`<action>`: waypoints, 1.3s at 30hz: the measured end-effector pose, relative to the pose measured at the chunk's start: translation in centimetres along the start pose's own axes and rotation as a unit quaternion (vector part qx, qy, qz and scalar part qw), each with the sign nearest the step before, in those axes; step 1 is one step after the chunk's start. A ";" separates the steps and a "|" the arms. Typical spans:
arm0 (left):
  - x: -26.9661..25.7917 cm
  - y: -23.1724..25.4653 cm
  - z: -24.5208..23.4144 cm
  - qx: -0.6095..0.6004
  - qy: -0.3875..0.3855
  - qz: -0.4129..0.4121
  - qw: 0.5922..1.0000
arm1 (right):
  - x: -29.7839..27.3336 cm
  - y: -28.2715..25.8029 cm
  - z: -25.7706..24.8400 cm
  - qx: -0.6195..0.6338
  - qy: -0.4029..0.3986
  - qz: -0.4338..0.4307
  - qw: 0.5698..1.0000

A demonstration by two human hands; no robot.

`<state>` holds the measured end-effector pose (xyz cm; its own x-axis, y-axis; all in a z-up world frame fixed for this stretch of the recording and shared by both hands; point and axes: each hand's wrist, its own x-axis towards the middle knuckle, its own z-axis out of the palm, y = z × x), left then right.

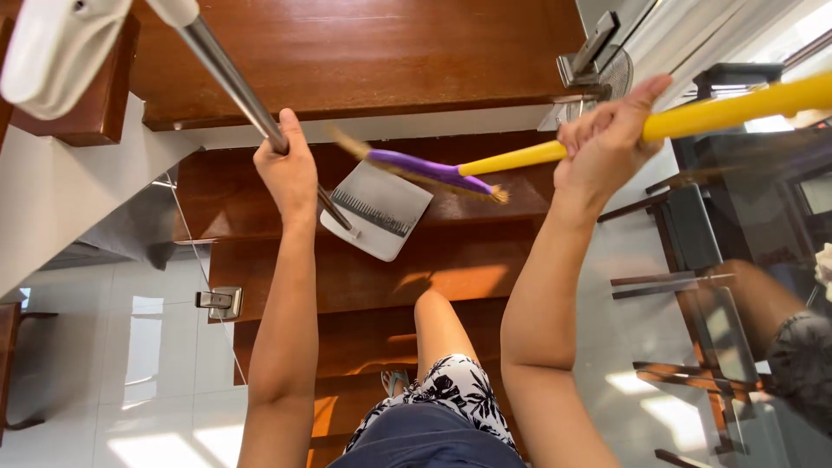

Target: The recorder is sweeping wooden stairs with a broom and a dustpan.

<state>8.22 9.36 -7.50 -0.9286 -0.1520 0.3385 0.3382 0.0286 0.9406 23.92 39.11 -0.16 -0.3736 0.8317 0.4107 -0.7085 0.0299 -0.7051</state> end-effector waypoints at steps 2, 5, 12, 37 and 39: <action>-0.6 0.2 -1.4 -0.002 -0.002 -0.006 1.000 | -0.8 -0.4 -2.1 -0.038 0.065 -0.020 0.997; -2.5 1.7 -3.6 0.008 -0.004 -0.028 1.000 | -1.2 0.3 -6.2 -0.129 0.176 -0.067 0.974; -6.0 1.7 -8.3 -0.048 0.018 -0.066 0.996 | 4.8 10.8 -19.2 -0.376 0.342 -0.234 0.829; -12.9 -0.9 -19.3 0.057 0.234 -0.085 0.967 | -1.9 24.8 -7.4 -0.290 0.164 -0.122 0.935; -11.8 -2.7 -19.3 0.117 0.219 -0.082 0.965 | -7.3 23.7 -0.6 -0.159 0.115 0.083 0.977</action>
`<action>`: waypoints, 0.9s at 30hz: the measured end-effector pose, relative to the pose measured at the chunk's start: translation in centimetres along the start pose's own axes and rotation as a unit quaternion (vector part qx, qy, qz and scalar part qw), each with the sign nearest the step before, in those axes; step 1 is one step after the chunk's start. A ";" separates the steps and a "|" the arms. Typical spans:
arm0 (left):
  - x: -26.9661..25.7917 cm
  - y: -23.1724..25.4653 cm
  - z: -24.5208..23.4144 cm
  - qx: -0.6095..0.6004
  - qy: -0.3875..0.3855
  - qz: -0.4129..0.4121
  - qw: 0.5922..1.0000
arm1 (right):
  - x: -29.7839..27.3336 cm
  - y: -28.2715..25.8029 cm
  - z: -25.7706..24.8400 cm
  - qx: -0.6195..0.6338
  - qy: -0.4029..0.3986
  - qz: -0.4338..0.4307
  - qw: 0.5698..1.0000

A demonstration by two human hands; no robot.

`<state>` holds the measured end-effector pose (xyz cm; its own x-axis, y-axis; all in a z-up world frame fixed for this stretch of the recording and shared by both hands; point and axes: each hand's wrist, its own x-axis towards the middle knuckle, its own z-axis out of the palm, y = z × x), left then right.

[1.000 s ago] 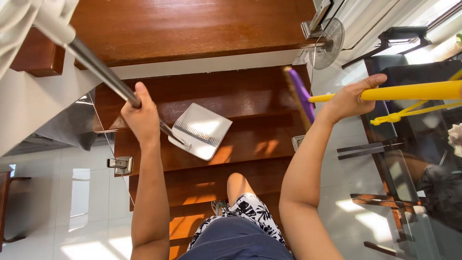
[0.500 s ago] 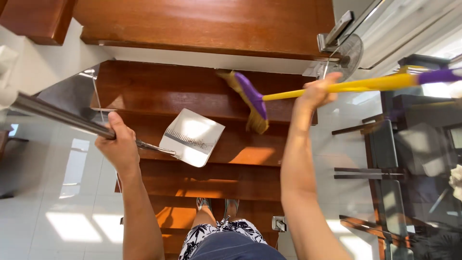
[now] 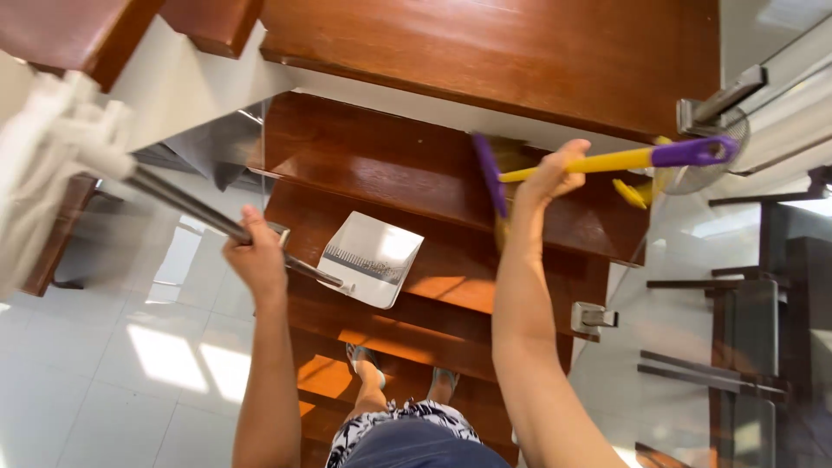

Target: The recorder is sweeping wooden stairs with a broom and a dustpan.

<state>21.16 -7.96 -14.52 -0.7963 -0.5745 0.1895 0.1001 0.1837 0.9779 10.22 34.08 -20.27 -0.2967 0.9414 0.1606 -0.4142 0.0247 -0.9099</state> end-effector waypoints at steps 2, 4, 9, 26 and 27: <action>1.1 -1.7 0.9 -0.018 -0.006 -0.014 1.000 | -4.6 2.4 4.1 -0.005 -0.059 -0.022 0.998; 2.1 -3.2 1.5 -0.034 -0.016 -0.034 0.999 | -9.4 3.5 6.8 -0.018 -0.115 -0.044 0.992; 4.8 -6.2 2.3 0.002 -0.029 -0.013 1.000 | -16.2 1.0 9.8 0.047 -0.275 0.110 0.954; 6.4 -10.8 1.1 0.003 -0.040 -0.069 0.997 | -15.3 -3.3 16.3 0.108 -0.332 0.089 0.933; 6.3 -10.9 1.0 -0.006 -0.045 -0.070 0.997 | -14.7 -4.4 16.2 0.134 -0.319 0.045 0.937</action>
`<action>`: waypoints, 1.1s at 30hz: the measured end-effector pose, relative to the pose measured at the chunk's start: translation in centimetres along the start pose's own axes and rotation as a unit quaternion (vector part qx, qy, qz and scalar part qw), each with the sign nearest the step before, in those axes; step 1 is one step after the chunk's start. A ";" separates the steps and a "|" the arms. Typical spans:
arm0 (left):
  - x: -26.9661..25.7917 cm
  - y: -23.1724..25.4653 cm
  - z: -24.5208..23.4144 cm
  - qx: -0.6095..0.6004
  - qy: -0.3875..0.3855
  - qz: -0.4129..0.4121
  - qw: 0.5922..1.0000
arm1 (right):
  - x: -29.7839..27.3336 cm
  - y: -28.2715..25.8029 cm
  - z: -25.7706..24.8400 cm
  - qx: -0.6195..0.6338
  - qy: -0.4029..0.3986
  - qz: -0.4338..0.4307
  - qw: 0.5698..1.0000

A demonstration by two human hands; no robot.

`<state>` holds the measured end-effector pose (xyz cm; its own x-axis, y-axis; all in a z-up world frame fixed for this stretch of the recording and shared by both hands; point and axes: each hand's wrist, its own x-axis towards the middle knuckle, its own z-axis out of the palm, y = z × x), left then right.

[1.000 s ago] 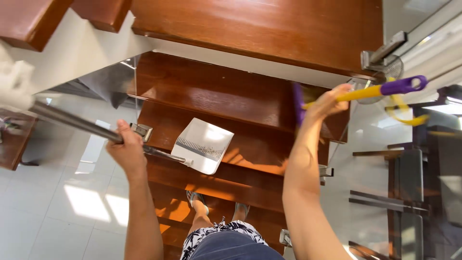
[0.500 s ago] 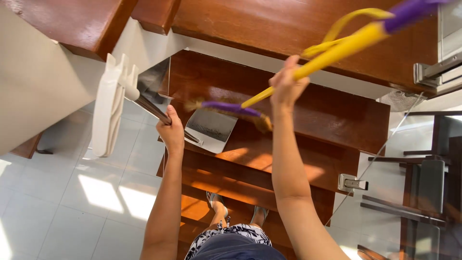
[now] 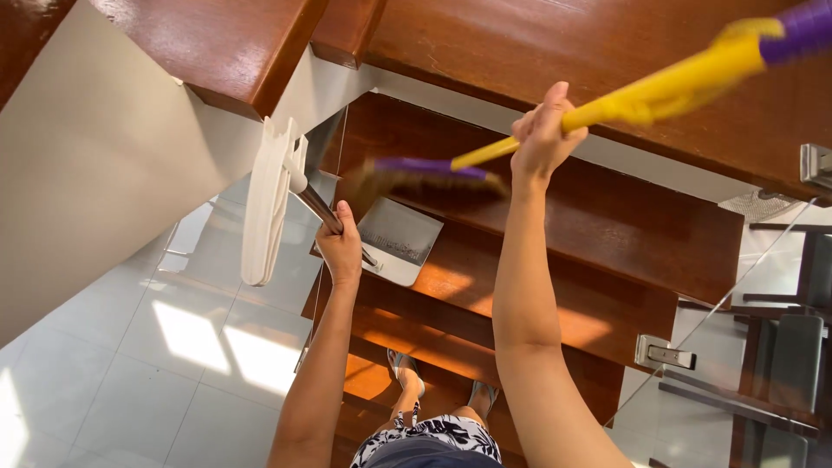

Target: The recorder is sweeping wooden stairs with a broom and a dustpan.

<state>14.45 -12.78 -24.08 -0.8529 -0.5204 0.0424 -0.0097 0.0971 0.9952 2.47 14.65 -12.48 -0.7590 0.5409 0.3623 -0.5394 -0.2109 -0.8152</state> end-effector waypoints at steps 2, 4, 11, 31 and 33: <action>0.3 -0.5 -0.1 0.001 0.003 0.004 1.000 | 0.7 5.2 0.9 0.004 0.020 -0.017 1.000; -0.1 -0.8 -0.1 0.000 0.003 0.002 1.000 | 0.1 10.2 0.9 0.002 0.039 -0.034 0.999; -1.0 -3.9 -0.1 0.039 0.002 -0.008 0.999 | -0.9 2.3 0.8 -0.002 -0.079 0.083 0.993; -5.3 -2.4 0.6 0.020 -0.001 0.036 0.999 | 0.4 3.8 -13.8 -0.045 0.162 -0.050 0.985; -5.5 -1.9 0.9 0.020 -0.003 0.062 0.998 | -2.1 2.2 -14.4 0.013 0.123 0.071 0.990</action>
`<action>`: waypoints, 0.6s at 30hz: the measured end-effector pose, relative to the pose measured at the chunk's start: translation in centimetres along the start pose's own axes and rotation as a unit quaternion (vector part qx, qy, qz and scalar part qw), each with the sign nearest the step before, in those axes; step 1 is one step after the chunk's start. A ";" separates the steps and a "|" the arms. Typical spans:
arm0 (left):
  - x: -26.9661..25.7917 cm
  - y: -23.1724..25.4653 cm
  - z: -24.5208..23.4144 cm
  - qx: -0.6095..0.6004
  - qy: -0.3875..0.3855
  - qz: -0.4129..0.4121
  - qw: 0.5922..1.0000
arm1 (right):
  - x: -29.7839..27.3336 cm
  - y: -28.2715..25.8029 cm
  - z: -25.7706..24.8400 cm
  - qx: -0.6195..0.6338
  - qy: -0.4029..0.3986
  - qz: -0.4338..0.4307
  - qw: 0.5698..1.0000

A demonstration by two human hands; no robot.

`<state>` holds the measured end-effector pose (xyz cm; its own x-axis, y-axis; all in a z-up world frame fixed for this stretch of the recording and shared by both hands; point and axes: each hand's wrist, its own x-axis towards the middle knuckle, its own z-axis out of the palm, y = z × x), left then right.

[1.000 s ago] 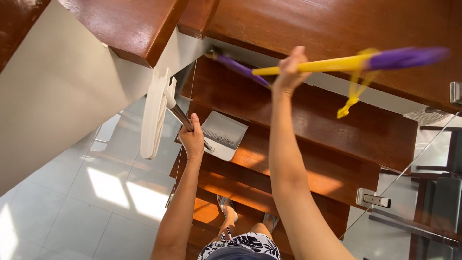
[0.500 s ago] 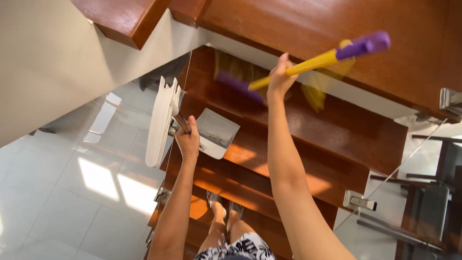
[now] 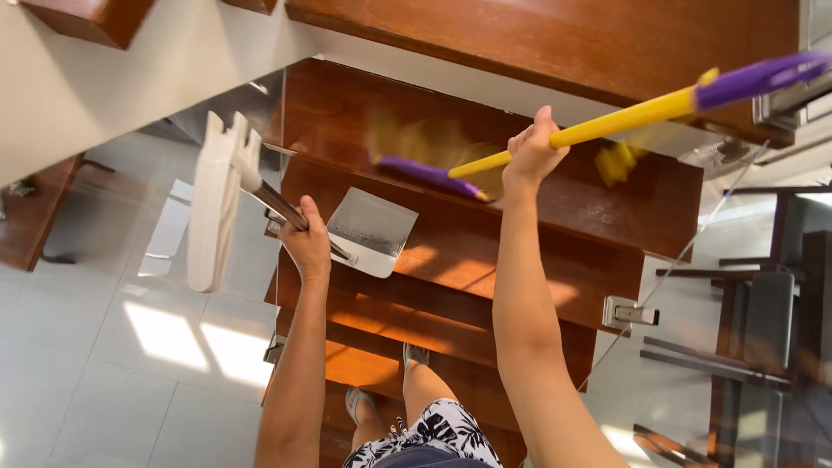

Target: The recorder is sweeping wooden stairs with a broom and a dustpan.

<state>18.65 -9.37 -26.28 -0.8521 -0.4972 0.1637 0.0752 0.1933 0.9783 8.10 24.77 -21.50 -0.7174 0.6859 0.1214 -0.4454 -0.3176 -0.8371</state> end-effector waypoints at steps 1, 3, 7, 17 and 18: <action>0.4 0.5 0.2 -0.002 -0.007 0.000 1.000 | -0.7 -3.4 0.5 -0.002 0.006 -0.004 1.000; 0.6 1.5 0.1 -0.004 -0.008 0.002 1.000 | -2.8 -10.1 1.5 0.022 -0.018 -0.042 0.999; 1.4 1.3 0.5 -0.021 -0.019 0.017 0.999 | -2.0 -10.6 -1.4 0.083 -0.052 -0.130 0.987; 1.1 2.1 -1.8 -0.063 -0.078 0.048 0.994 | -10.6 -10.2 -5.8 0.102 0.039 -0.114 0.987; 1.3 1.9 -1.9 -0.051 -0.074 0.074 0.993 | -12.4 -12.3 -5.8 0.107 0.032 -0.114 0.987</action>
<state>18.72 -11.24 -23.93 -0.8939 -0.3384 0.2939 0.2516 0.1638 0.9539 25.59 24.01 -15.84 -0.5534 0.7931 0.2545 -0.6994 -0.2765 -0.6590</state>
